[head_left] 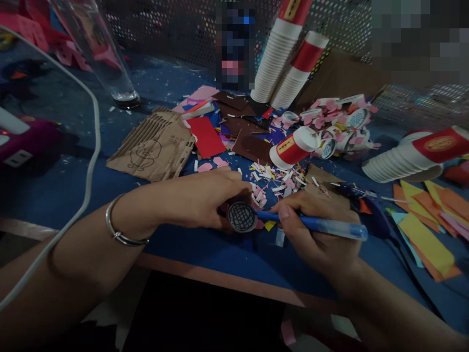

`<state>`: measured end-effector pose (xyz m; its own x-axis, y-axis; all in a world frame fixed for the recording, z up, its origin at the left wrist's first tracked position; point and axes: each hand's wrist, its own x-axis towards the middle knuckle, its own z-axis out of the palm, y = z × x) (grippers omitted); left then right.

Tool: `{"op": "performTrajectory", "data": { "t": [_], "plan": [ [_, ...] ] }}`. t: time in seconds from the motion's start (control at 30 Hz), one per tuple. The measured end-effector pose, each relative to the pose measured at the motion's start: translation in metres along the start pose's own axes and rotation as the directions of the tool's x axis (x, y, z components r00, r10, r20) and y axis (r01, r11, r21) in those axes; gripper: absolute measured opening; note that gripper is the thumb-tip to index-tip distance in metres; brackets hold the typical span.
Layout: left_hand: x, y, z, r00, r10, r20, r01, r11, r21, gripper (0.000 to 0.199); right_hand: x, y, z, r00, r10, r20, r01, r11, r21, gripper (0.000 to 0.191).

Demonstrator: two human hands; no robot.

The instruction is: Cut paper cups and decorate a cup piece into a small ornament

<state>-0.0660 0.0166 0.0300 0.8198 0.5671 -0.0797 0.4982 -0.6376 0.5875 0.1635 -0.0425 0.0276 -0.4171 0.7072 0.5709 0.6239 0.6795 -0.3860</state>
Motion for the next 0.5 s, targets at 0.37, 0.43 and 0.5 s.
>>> {"op": "performTrajectory", "data": {
  "t": [0.37,0.43,0.5],
  "plan": [
    [-0.0024,-0.0062,0.0037,0.999,0.043,-0.024,-0.044,0.999,-0.007,0.028,0.001,-0.003,0.0025,0.998,0.01,0.06,-0.015,0.996,0.087,0.024],
    [-0.002,-0.0065,0.0038,0.998,0.052,-0.026,-0.052,0.999,-0.006,0.028,0.0009,-0.0031,0.0028,0.999,0.013,0.05,-0.018,0.996,0.089,0.023],
    [-0.0012,-0.006,0.0038,0.999,0.045,-0.026,-0.045,0.999,0.004,0.031,0.0012,-0.0031,0.003,0.999,0.001,0.04,-0.005,0.996,0.094,0.021]
  ]
}}
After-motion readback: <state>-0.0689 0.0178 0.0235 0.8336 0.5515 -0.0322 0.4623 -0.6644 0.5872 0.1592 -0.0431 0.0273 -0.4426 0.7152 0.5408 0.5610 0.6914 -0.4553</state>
